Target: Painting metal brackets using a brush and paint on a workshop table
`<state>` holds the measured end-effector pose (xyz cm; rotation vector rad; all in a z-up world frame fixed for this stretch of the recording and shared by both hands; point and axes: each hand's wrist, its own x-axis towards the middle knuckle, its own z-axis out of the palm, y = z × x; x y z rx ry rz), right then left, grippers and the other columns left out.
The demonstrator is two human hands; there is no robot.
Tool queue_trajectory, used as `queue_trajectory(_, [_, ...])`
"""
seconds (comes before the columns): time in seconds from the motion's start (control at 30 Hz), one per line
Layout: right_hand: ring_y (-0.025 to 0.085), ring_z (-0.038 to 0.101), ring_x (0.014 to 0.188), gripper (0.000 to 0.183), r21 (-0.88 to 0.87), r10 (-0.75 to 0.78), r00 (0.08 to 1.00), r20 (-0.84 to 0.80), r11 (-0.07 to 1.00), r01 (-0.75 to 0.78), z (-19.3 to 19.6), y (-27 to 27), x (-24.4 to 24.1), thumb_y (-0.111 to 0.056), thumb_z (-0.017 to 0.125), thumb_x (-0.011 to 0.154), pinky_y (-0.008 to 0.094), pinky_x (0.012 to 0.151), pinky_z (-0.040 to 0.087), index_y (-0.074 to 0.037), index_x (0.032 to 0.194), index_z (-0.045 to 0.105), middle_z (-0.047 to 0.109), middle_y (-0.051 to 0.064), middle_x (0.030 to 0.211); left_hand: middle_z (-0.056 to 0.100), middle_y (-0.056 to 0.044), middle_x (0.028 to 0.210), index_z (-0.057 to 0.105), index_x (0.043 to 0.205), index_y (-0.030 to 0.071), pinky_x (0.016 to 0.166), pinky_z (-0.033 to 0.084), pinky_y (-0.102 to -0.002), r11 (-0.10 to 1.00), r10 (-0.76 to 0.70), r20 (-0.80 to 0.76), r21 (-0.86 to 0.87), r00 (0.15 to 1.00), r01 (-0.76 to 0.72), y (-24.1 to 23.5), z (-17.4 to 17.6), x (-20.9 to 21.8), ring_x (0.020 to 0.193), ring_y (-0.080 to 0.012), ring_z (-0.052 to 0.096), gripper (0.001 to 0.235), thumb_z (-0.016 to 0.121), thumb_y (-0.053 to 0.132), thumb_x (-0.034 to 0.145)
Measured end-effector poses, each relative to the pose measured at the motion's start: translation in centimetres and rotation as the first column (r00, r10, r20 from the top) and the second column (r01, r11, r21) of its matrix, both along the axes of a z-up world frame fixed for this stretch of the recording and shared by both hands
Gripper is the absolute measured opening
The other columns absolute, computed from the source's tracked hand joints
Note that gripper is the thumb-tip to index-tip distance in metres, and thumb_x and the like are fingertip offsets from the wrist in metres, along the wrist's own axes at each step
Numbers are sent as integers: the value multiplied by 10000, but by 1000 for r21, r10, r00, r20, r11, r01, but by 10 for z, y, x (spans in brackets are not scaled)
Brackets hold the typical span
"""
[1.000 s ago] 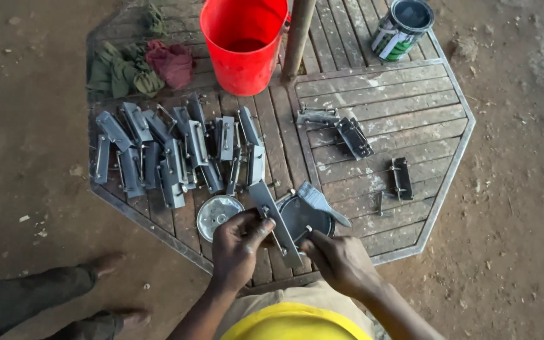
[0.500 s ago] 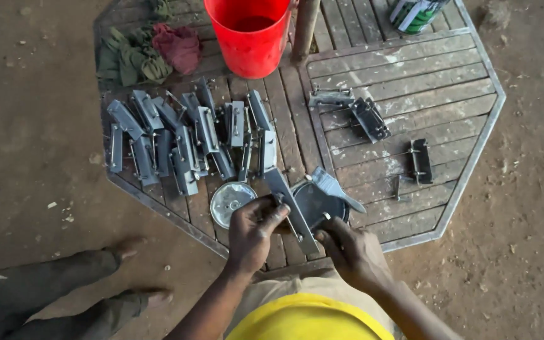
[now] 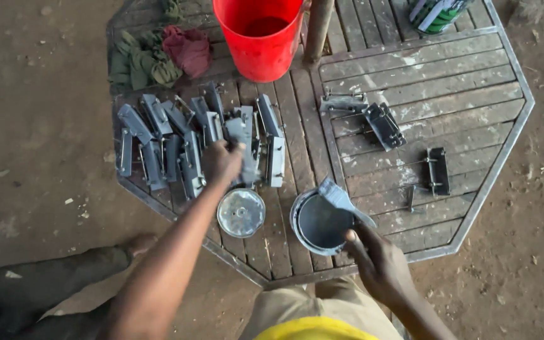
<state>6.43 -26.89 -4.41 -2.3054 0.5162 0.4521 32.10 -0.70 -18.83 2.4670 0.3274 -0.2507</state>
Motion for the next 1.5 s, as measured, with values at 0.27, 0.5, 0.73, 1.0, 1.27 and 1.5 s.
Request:
queue_trajectory(0.27, [223,761,656,302,-81,-55,995,-84,996,48,-42,-67,-10,-508,465,966,377,591,553,-283,1044,649,810,-17,811,754,-214,990,755,1031,56,827,556,-533,989,-7,149,148,989,-15,64,-176,90,977,-443,713,323,644,284,830])
queue_trajectory(0.5, [364,617,905,284,96,-535,768,351,837,539,-143,-208,27,-225,724,990,522,856,448,24,1121,684,694,258,923,677,-237,1069,696,1243,-27,766,561,-566,925,-189,520,380,833,-27,-38,-18,-23,959,-435,691,396,773,233,954])
queue_trajectory(0.73, [454,513,1360,1003,-296,-407,913,-30,876,381,-246,-300,81,-615,752,824,579,1160,371,-1,1533,396,528,299,1442,678,-170,946,683,1212,-15,680,570,-427,993,-118,552,72,825,94,-133,47,-136,807,-345,694,359,775,125,894])
queue_trajectory(1.0, [279,689,960,782,-214,-363,914,-181,922,324,-287,-310,104,-515,820,702,422,772,594,-170,1349,551,695,98,1169,722,-122,1107,672,1192,67,799,623,-316,937,-12,638,-261,770,231,-203,86,-195,952,-223,704,261,679,128,939])
queue_trajectory(1.27, [356,690,1037,441,859,-83,996,-24,508,63,-37,-179,56,-312,629,854,533,949,526,13,1148,680,735,199,1114,789,-75,1131,725,1217,90,892,556,-308,613,-21,-144,-784,989,-101,-254,93,-187,1039,-207,738,479,644,425,884])
queue_trajectory(1.5, [241,774,962,433,615,14,991,135,783,-94,15,-123,33,-400,664,872,351,820,665,-74,1127,790,803,110,1059,781,-83,940,758,998,31,807,577,-356,303,215,-251,-902,944,-309,-240,97,-203,862,-203,717,228,785,142,800])
